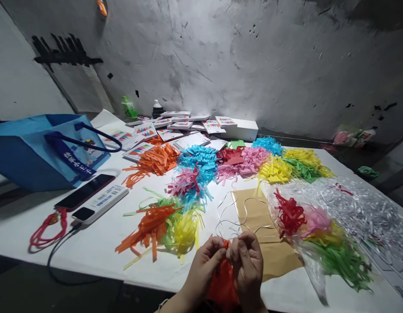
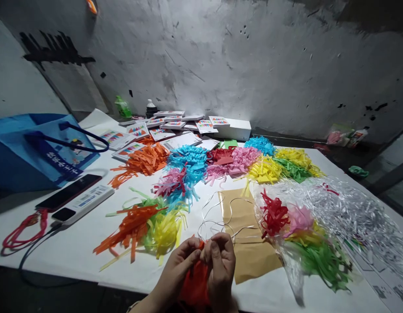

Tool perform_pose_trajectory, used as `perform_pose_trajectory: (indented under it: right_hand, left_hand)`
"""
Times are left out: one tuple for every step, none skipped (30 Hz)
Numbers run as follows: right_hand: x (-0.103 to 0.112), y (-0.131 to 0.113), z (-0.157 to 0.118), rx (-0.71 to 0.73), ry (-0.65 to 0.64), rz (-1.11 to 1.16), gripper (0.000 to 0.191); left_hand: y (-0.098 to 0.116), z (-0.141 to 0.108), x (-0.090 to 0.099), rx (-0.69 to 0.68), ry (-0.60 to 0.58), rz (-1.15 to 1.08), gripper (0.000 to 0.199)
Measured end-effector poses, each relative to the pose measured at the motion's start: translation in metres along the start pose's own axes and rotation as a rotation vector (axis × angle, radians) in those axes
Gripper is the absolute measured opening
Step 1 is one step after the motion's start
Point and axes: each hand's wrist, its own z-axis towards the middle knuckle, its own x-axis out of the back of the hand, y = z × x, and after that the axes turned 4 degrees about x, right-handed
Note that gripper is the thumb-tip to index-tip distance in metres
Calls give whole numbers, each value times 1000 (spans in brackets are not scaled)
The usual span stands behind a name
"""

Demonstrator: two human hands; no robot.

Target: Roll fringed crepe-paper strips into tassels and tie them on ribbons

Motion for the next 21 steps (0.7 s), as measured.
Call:
perform_pose_trajectory:
  right_hand:
    - [7, -3, -1, -9, -6, -51, 13]
    - [16, -7, -1, -24, -2, -143, 15]
    - [26, -13, 0, -40, 9, -274, 21]
    - [36, -19, 1, -38, 36, -439, 28]
    - [45, -25, 3, -8, 73, -620, 33]
    - [52, -32, 4, 50, 106, -785, 34]
    - [57, -39, 6, 127, 118, -905, 31]
    - [58, -45, 6, 205, 92, -983, 26]
    - [56, -50, 6, 257, 21, -1027, 21]
    - [51, -53, 6, 272, -74, -1045, 18]
    - [45, -55, 5, 248, -184, -1044, 16]
    - [39, -56, 5, 203, -283, -1038, 14]
    - [33, -55, 4, 155, -357, -1031, 13]
    - [28, -53, 4, 113, -400, -1027, 13]
    - [24, -51, 4, 83, -417, -1019, 16]
    - [22, -49, 4, 66, -413, -1008, 21]
    - [21, -48, 4, 60, -400, -993, 24]
    - [21, -47, 5, 61, -377, -978, 26]
    - [22, -47, 5, 61, -361, -962, 27]
    - [23, -47, 6, 52, -358, -945, 28]
    - [25, -49, 6, 35, -372, -932, 27]
  left_hand:
    - [4, -1, 2, -59, 7, 87, 27]
    - [8, -1, 4, -133, 13, 183, 25]
    - [12, -1, 7, -215, 14, 278, 22]
    - [15, -1, 10, -298, 7, 363, 19]
    - [18, -1, 12, -369, -9, 436, 15]
    - [21, -1, 13, -416, -37, 498, 13]
    - [23, -1, 14, -440, -74, 550, 13]
    - [24, 0, 14, -445, -112, 594, 15]
    - [24, 0, 13, -440, -147, 632, 17]
    - [24, 0, 12, -431, -178, 670, 19]
    - [24, 0, 10, -423, -204, 708, 20]
    - [23, 0, 9, -418, -223, 740, 20]
    - [23, 0, 7, -415, -234, 765, 19]
    - [22, 0, 7, -414, -242, 784, 18]
    - [22, 0, 6, -423, -251, 801, 17]
    - [21, 0, 6, -443, -265, 821, 17]
    - [20, 0, 7, -489, -287, 852, 18]
    - [18, 0, 7, -562, -311, 893, 19]
    - [16, 1, 8, -651, -333, 937, 21]
    - [14, 1, 9, -740, -346, 977, 22]
    - [12, 2, 10, -817, -349, 1010, 22]
